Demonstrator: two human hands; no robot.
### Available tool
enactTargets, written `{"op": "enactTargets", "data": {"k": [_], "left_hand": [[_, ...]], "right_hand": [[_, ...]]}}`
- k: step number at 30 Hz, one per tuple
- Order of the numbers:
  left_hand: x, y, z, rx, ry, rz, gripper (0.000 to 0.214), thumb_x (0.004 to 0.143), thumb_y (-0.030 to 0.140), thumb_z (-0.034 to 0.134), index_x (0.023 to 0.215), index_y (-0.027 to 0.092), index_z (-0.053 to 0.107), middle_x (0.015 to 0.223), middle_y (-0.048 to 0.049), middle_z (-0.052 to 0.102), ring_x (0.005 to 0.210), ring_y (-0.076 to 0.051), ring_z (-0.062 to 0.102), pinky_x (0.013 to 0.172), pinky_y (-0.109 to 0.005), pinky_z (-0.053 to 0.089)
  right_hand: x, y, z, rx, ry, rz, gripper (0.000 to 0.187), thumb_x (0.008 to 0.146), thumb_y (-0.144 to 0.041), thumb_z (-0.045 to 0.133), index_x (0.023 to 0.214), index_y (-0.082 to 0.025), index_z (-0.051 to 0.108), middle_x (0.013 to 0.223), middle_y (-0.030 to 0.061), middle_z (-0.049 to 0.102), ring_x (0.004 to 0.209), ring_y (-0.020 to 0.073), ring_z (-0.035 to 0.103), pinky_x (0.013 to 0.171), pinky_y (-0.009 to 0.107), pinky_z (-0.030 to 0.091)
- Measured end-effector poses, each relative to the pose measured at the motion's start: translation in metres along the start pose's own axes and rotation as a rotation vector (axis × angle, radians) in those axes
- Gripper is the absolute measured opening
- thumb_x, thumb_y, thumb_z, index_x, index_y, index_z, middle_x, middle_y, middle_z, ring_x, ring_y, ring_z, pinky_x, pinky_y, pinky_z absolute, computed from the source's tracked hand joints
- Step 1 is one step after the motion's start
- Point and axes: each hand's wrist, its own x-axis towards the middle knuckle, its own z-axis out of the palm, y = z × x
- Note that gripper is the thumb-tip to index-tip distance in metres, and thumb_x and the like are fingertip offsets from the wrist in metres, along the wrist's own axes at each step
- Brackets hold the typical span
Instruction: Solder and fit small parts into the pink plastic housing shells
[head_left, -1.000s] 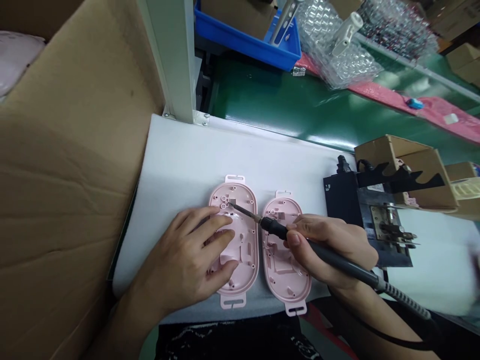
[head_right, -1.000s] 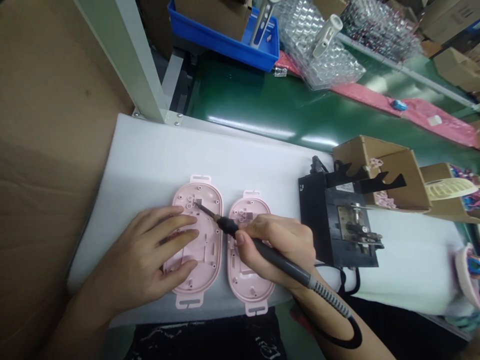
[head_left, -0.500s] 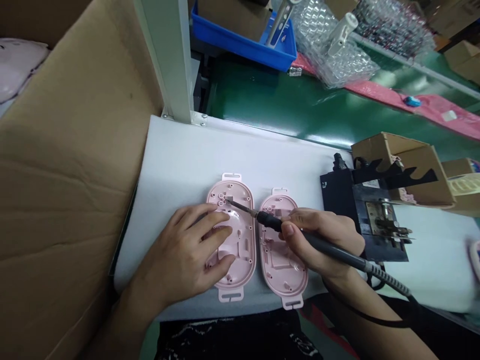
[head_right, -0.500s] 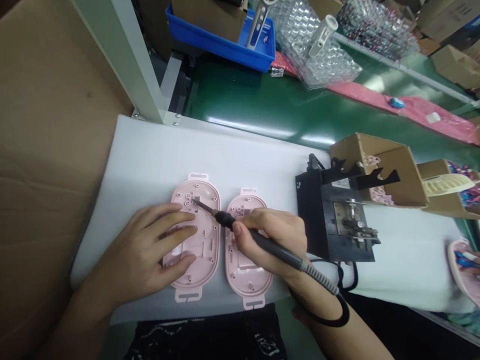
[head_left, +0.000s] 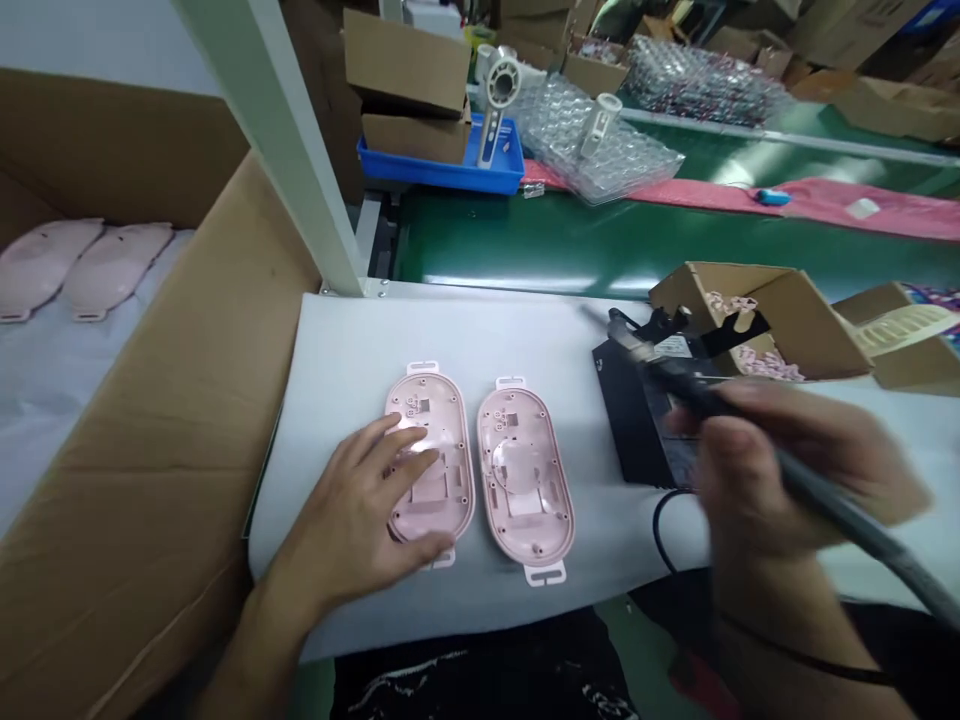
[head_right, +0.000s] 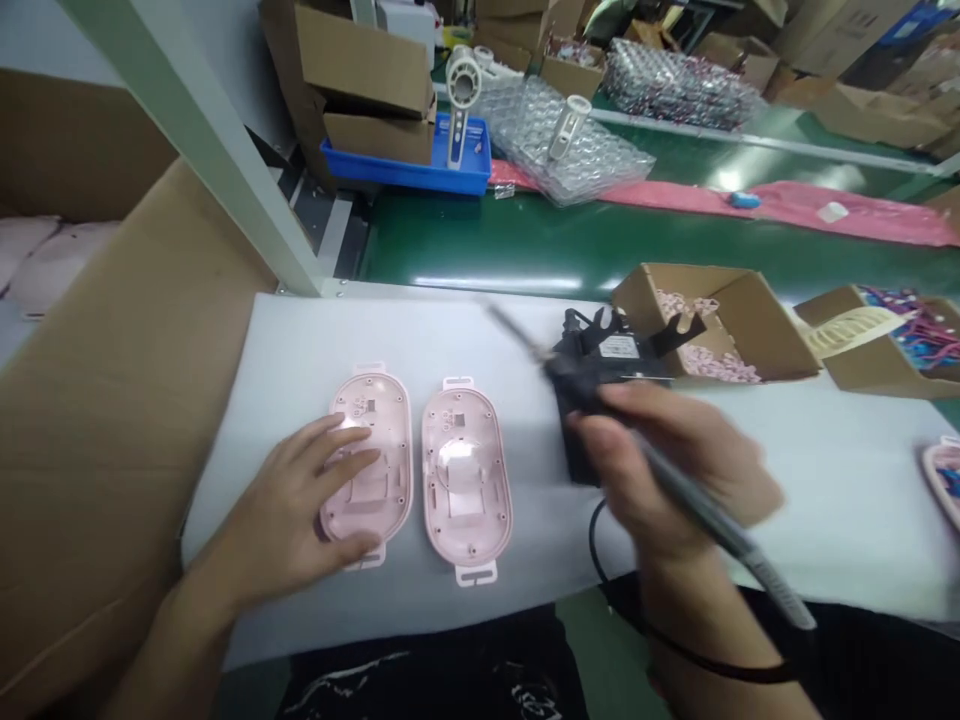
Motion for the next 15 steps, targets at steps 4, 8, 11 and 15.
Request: {"op": "enactTargets", "data": {"k": [4,8,11,15], "left_hand": [[-0.004,0.028,0.013,0.1,0.028,-0.105,0.075,0.083,0.057,0.072,0.145,0.021,0.049,0.151,-0.0137,0.048,0.145,-0.047,0.029,0.102,-0.069,0.05],[0.003,0.043,0.015,0.018,0.182,-0.077,0.043,0.085,0.024,0.063,0.128,0.019,0.059,0.148,-0.0131,0.051,0.149,-0.043,0.027,0.106,-0.067,0.05],[0.017,0.065,0.011,-0.028,0.246,-0.047,0.043,0.085,0.024,0.063,0.128,0.019,0.059,0.152,-0.0131,0.048,0.149,-0.044,0.029,0.107,-0.072,0.047],[0.04,0.104,0.029,0.017,0.214,0.021,0.049,0.08,0.023,0.066,0.128,0.015,0.059,0.153,-0.0162,0.047,0.149,-0.047,0.026,0.107,-0.072,0.047]], "right_hand": [[0.018,0.066,-0.065,-0.374,-0.109,-0.173,0.028,0.085,-0.031,0.081,0.113,-0.03,0.077,0.101,0.0073,0.078,0.092,0.0236,0.075,0.088,0.036,0.057],[0.033,0.134,-0.097,-0.322,-0.44,-0.351,0.029,0.093,-0.034,0.071,0.121,-0.031,0.075,0.106,0.0032,0.078,0.092,0.0168,0.075,0.093,0.028,0.056],[0.039,0.157,-0.111,-0.31,-0.575,-0.377,0.029,0.099,-0.034,0.056,0.121,-0.032,0.075,0.115,0.001,0.077,0.106,0.0143,0.073,0.096,0.025,0.054],[0.017,0.118,-0.119,-0.346,-0.347,-0.324,0.05,0.094,-0.009,0.05,0.135,-0.034,0.066,0.126,0.0049,0.072,0.119,0.0175,0.068,0.107,0.034,0.05]]}}
